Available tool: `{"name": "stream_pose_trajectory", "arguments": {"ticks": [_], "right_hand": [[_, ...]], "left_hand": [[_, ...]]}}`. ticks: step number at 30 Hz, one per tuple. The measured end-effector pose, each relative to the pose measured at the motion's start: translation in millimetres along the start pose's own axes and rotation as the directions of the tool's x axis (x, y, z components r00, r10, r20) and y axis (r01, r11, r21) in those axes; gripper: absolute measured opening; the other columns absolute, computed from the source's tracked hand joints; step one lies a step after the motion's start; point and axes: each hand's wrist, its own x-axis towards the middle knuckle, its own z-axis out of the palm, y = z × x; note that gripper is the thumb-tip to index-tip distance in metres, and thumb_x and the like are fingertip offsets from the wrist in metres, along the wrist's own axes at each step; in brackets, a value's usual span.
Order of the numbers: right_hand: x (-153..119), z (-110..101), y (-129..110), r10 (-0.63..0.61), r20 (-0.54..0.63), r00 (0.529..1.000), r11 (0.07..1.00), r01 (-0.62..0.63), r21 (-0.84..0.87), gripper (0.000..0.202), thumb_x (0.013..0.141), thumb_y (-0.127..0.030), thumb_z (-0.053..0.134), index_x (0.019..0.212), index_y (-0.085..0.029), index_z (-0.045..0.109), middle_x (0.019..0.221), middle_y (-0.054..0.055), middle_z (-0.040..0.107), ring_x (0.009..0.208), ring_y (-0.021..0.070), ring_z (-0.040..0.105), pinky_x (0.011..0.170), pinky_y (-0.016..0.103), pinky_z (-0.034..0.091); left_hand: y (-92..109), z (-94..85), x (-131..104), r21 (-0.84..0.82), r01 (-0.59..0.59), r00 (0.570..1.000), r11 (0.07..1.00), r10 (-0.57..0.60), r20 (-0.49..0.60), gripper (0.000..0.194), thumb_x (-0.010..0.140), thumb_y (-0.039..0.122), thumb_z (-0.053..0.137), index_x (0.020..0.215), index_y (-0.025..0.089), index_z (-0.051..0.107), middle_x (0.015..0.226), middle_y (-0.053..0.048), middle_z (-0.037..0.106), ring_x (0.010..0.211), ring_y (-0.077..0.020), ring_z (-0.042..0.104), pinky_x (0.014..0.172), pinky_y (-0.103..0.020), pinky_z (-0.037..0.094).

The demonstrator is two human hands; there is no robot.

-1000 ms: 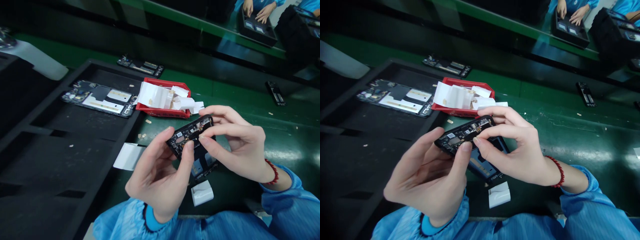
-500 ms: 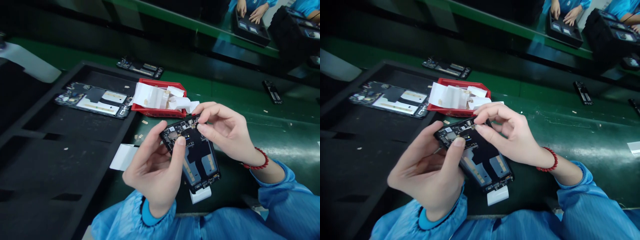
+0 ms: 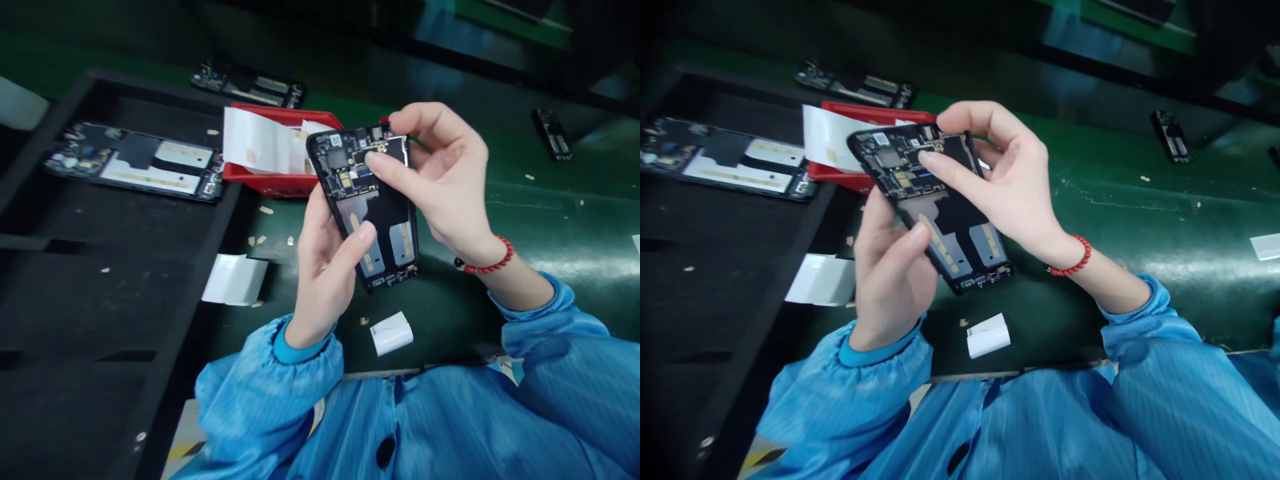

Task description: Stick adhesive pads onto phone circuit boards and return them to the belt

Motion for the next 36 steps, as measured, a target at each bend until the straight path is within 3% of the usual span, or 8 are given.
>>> {"name": "stream_pose_trajectory", "arguments": {"ticks": [8, 10, 13, 21, 26, 28, 32, 36], "right_hand": [[-42, -29, -11, -0.237, -0.126, 0.963, 0.958, 0.21, -0.194, 0.015, 0.096, -0.007, 0.062, 0.1, -0.021, 0.064, 0.109, 0.004, 0.07, 0.103, 0.0126, 0.069, 0.09, 0.026, 0.06], [-74, -39, -24, -0.293, 0.129, 0.947, 0.932, 0.314, -0.184, 0.016, 0.094, -0.004, 0.061, 0.099, -0.019, 0.066, 0.096, 0.005, 0.072, 0.092, 0.0129, 0.069, 0.084, 0.026, 0.06], [-114, -41, -24, -0.132, 0.525, 0.841, 0.965, 0.229, -0.124, 0.012, 0.098, -0.019, 0.062, 0.105, -0.011, 0.068, 0.102, 0.013, 0.074, 0.094, 0.0181, 0.07, 0.083, 0.031, 0.062], [-141, -7, 8, 0.156, 0.771, 0.618, 0.962, 0.084, -0.261, 0.011, 0.095, -0.02, 0.066, 0.1, -0.014, 0.073, 0.112, 0.014, 0.071, 0.095, 0.0248, 0.066, 0.086, 0.044, 0.058], [-139, -20, -2, 0.163, 0.69, 0.705, 0.977, -0.017, -0.213, 0.015, 0.1, -0.014, 0.057, 0.091, -0.013, 0.069, 0.091, 0.007, 0.072, 0.082, 0.0159, 0.069, 0.078, 0.029, 0.058], [-129, -33, -11, 0.145, 0.583, 0.8, 0.985, -0.064, -0.157, 0.012, 0.1, -0.017, 0.059, 0.092, -0.015, 0.068, 0.087, 0.004, 0.073, 0.076, 0.0122, 0.068, 0.07, 0.023, 0.057], [-103, -55, -29, 0.046, 0.337, 0.94, 0.99, 0.001, -0.138, 0.012, 0.099, -0.014, 0.06, 0.091, -0.017, 0.068, 0.084, 0.003, 0.074, 0.071, 0.0106, 0.067, 0.065, 0.021, 0.055], [-84, -59, -34, -0.072, 0.242, 0.968, 0.98, 0.113, -0.162, 0.011, 0.097, -0.012, 0.062, 0.09, -0.017, 0.068, 0.081, 0.003, 0.073, 0.074, 0.0127, 0.067, 0.069, 0.026, 0.056]], "left_hand": [[-11, -21.6, 15, 0.137, -0.005, 0.969, 0.991, 0.039, -0.245, 0.037, 0.078, 0.025, 0.082, 0.113, 0.03, 0.074, 0.116, 0.008, 0.077, 0.121, -0.0241, 0.068, 0.109, -0.036, 0.055], [-9, -23.9, 16, 0.106, -0.079, 0.954, 0.991, 0.106, -0.281, 0.041, 0.077, 0.019, 0.08, 0.114, 0.035, 0.073, 0.122, 0.012, 0.074, 0.128, -0.0221, 0.064, 0.11, -0.034, 0.055], [-6, -21.3, 14, 0.08, -0.164, 0.946, 0.983, 0.179, -0.269, 0.045, 0.079, 0.008, 0.071, 0.11, 0.041, 0.073, 0.128, 0.018, 0.069, 0.139, -0.02, 0.056, 0.118, -0.035, 0.049], [-13, -22.7, 17, -0.002, -0.196, 0.935, 0.981, 0.186, -0.303, 0.06, 0.067, 0.008, 0.067, 0.124, 0.022, 0.056, 0.134, -0.001, 0.065, 0.128, -0.0224, 0.063, 0.114, -0.039, 0.051], [-10, -21.5, 11, 0.22, -0.347, 0.903, 0.912, 0.388, -0.185, 0.062, 0.074, 0.009, 0.075, 0.131, 0.03, 0.063, 0.149, 0.005, 0.055, 0.153, -0.0216, 0.034, 0.13, -0.038, 0.026], [-5, -17.7, 4, 0.351, -0.342, 0.9, 0.872, 0.411, -0.143, 0.051, 0.081, 0.005, 0.071, 0.123, 0.033, 0.071, 0.136, 0.008, 0.065, 0.142, -0.017, 0.048, 0.125, -0.031, 0.032], [13, -8.2, -11, 0.534, -0.057, 0.996, 0.843, 0.083, -0.024, 0.022, 0.088, 0.013, 0.063, 0.084, 0.027, 0.081, 0.08, 0.005, 0.076, 0.069, -0.0128, 0.067, 0.065, -0.024, 0.052], [25, 2.6, -18, 0.579, -0.039, 0.978, 0.814, -0.088, 0.19, 0.011, 0.08, 0.023, 0.075, 0.086, 0.028, 0.083, 0.075, 0.003, 0.079, 0.057, -0.0143, 0.068, 0.057, -0.025, 0.055]]}}
